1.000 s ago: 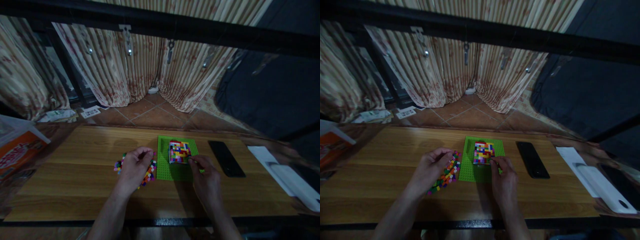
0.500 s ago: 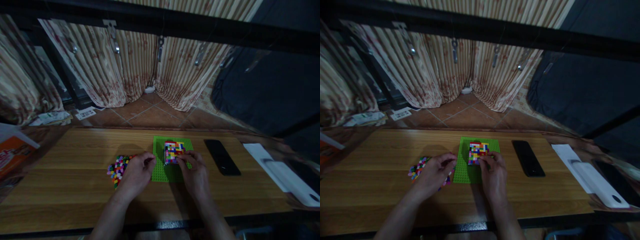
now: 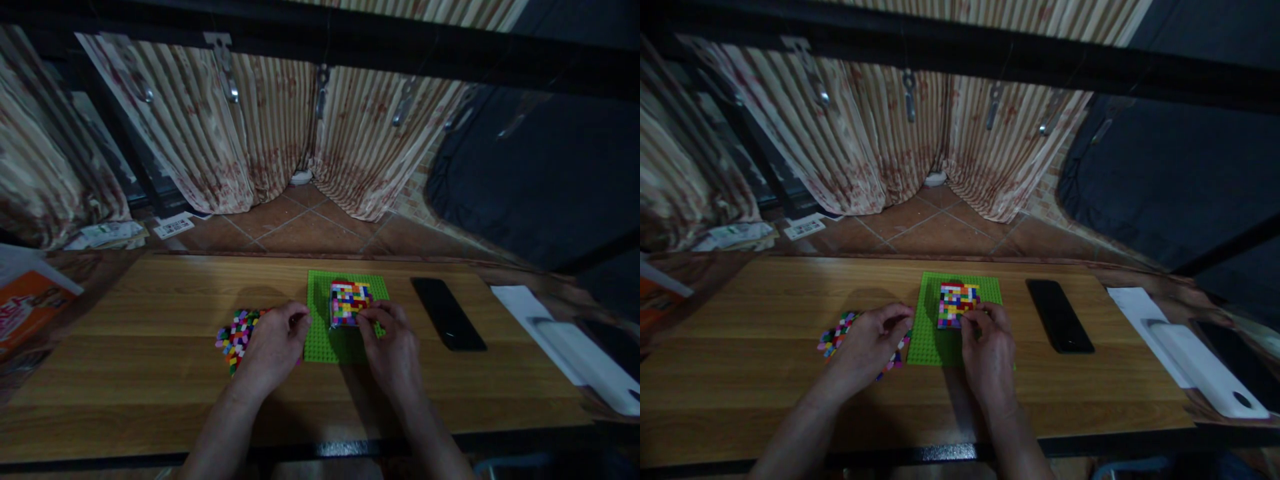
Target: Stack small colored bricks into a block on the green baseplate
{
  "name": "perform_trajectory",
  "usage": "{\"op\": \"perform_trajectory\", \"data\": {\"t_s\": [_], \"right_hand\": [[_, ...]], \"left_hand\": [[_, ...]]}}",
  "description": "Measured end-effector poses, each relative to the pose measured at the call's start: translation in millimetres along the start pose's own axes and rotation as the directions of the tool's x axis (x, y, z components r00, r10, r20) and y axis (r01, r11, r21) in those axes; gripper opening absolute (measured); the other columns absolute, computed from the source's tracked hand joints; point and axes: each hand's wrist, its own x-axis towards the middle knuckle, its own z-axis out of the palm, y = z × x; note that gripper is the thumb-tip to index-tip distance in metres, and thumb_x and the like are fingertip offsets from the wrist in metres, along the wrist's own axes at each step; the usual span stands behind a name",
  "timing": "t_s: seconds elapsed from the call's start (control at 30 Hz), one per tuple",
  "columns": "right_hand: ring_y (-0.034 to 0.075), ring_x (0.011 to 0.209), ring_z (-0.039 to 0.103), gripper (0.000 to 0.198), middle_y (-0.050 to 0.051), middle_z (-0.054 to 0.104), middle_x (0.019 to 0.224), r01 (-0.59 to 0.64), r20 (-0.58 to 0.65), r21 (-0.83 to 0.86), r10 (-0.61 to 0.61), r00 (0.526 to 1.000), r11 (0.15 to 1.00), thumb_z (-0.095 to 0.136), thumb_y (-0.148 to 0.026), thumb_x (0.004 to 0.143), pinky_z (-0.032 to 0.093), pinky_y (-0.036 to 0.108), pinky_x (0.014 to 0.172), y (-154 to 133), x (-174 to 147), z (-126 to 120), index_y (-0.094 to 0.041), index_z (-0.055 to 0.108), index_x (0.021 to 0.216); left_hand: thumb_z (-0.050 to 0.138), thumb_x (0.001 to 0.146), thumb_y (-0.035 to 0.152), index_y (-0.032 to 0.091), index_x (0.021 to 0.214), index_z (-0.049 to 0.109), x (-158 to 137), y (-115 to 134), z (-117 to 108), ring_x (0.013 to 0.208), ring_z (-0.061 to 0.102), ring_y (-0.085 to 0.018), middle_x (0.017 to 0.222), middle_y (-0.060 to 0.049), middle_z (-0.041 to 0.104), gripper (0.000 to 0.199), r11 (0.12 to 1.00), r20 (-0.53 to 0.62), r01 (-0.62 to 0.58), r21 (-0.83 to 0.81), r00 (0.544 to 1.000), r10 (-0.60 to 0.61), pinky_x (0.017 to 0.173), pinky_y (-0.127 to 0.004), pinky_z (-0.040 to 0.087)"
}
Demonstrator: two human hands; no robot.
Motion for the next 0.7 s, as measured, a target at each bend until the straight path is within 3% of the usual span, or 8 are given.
{"op": "perform_trajectory", "data": {"t_s": [0.43, 0.7], "right_hand": [[0.021, 0.096, 0.063, 0.022, 0.009, 0.063, 0.104, 0.051, -0.028, 0.052, -0.049, 0.998, 0.997, 0.053, -0.029, 0.089, 0.054, 0.039, 0.084, 5, -5, 1, -0.021, 0.073, 0.091], [0.024, 0.100, 0.061, 0.026, 0.011, 0.063, 0.108, 0.162, -0.002, -0.076, -0.163, 0.987, 0.984, 0.049, -0.023, 0.089, 0.052, 0.043, 0.087, 10, -8, 0, -0.021, 0.074, 0.093]], "left_hand": [[0.055, 0.084, 0.025, 0.022, 0.090, 0.074, -3, -1, -1, 0.069, 0.064, -0.017, 0.075, -0.003, 0.071, 0.020, 0.999, -0.049, -0.029, 0.026, 0.998, 0.030, 0.063, -0.025, 0.044], [0.052, 0.085, 0.024, 0.022, 0.090, 0.074, -4, -2, -2, 0.076, 0.066, -0.019, 0.082, -0.005, 0.073, 0.022, 0.998, -0.041, -0.022, 0.053, 0.999, 0.024, 0.069, -0.027, 0.045]]}}
